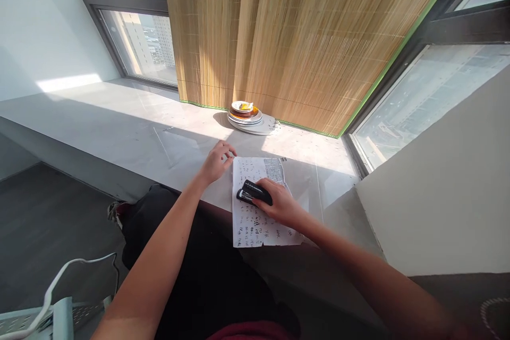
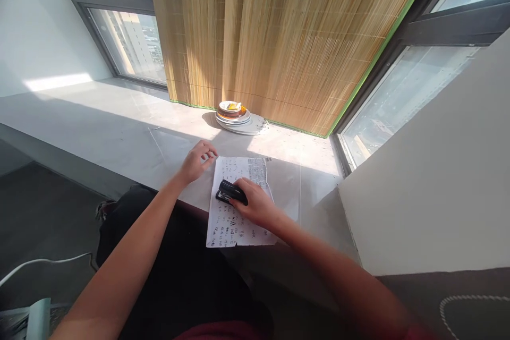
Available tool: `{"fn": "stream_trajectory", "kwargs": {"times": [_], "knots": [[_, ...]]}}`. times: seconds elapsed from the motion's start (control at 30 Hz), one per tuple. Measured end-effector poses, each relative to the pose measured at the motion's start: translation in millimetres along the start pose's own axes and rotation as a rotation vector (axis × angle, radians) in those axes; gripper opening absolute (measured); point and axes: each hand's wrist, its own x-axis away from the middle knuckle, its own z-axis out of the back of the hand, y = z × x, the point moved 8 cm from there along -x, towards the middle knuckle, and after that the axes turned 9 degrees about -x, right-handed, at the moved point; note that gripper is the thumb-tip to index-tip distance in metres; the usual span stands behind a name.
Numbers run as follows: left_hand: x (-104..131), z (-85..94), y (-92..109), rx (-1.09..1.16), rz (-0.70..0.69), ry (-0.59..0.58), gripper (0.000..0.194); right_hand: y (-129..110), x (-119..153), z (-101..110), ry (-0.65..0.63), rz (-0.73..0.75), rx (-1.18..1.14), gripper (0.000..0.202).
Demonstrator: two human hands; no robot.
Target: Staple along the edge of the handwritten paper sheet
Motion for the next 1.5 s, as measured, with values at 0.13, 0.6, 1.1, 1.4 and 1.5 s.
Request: {"fn": "stream_trajectory", "kwargs": {"times": [0.13,0.6,1.1,1.4,1.5], "knots": [[1,-1.0,-1,-0.001,-0.002,-0.010,0.019,1,16,1,0.037,-0.074,-0.003,0.013],[2,10.8,-3,0.029,0.042,0.040,0.024,72,4,82,0.386,-0.246,0.192,0.051],[5,60.0,-30,0.667,0.183,0.477,0.010,81,-204,-73,-0.126,-0.208,0.419,0.072],[8,66.1,-35,0.796,0.238,0.512,0.012,69,-225,-92,-0.109,-0.175,0.363,0.078],[8,59.4,-39,0.727,0.284,0.473,0.012,81,-204,-75,-0.116,-0.186,0.374,0.079]]}}
